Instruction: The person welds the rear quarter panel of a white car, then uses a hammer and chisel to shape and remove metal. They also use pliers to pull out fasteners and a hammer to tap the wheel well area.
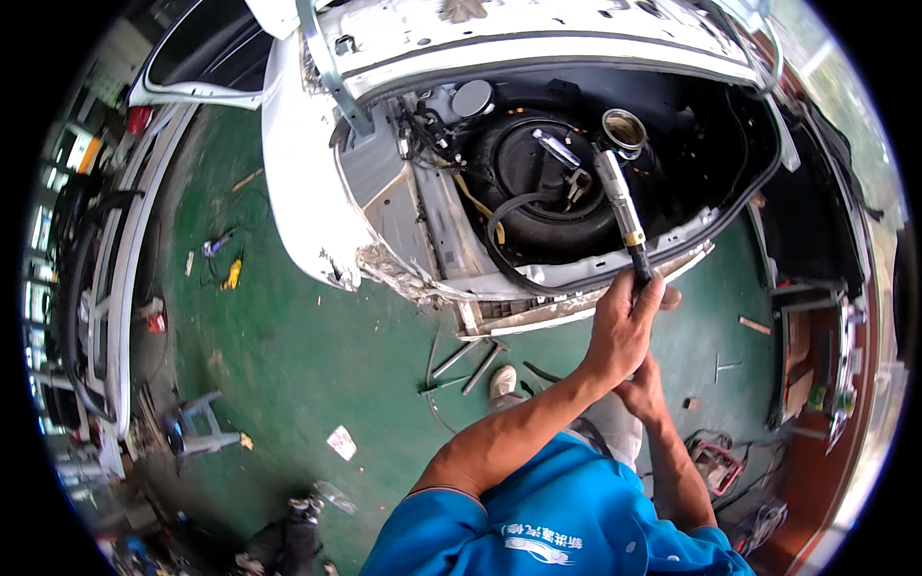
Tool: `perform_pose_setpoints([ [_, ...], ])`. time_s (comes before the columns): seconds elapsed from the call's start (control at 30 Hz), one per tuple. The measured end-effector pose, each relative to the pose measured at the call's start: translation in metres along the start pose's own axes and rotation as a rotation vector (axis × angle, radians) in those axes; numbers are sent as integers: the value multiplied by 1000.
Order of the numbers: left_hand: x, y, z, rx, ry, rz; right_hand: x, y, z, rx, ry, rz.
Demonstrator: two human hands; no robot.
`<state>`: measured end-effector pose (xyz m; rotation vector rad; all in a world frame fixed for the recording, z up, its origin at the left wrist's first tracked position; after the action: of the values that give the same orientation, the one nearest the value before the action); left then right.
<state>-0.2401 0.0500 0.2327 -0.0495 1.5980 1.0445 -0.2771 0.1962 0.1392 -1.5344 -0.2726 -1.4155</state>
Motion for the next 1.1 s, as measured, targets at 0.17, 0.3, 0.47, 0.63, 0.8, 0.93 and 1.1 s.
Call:
perform_pose_setpoints([
  [0.17, 17, -24, -20, -205, 55, -120, 4, 25, -50, 143, -80, 57],
  [0.3, 25, -42, -45, -448, 104, -85, -9, 28, -97, 283, -177, -42],
  [0.47, 46, -40, -81, -719, 164, 95, -10, -15, -155, 574, -258, -79],
  [0.63, 53, -63, -91, -941, 269, 224, 12, -22, -201, 719, -416, 50],
  [0.8, 45, -96, -44, -1205, 217, -655, -2, 4, -202, 800, -447, 215],
  [0.93, 9, -71, -36, -1121, 562, -1350, -21, 33, -201, 925, -287, 293],
  [1.1, 26, -113, -72, -660, 445, -1431, -30, 66, -179, 1040, -168, 136],
])
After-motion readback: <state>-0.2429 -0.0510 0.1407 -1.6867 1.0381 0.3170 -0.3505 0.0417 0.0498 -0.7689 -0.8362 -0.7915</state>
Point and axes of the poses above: each hand's wrist, its own z-axis away from the middle knuckle, its own y-axis out of the palm, x = y × z, the point moved 8 cm from there along -z, towards the middle knuckle, and after that the axes turned 8 degrees about z, right-handed, at the moved point
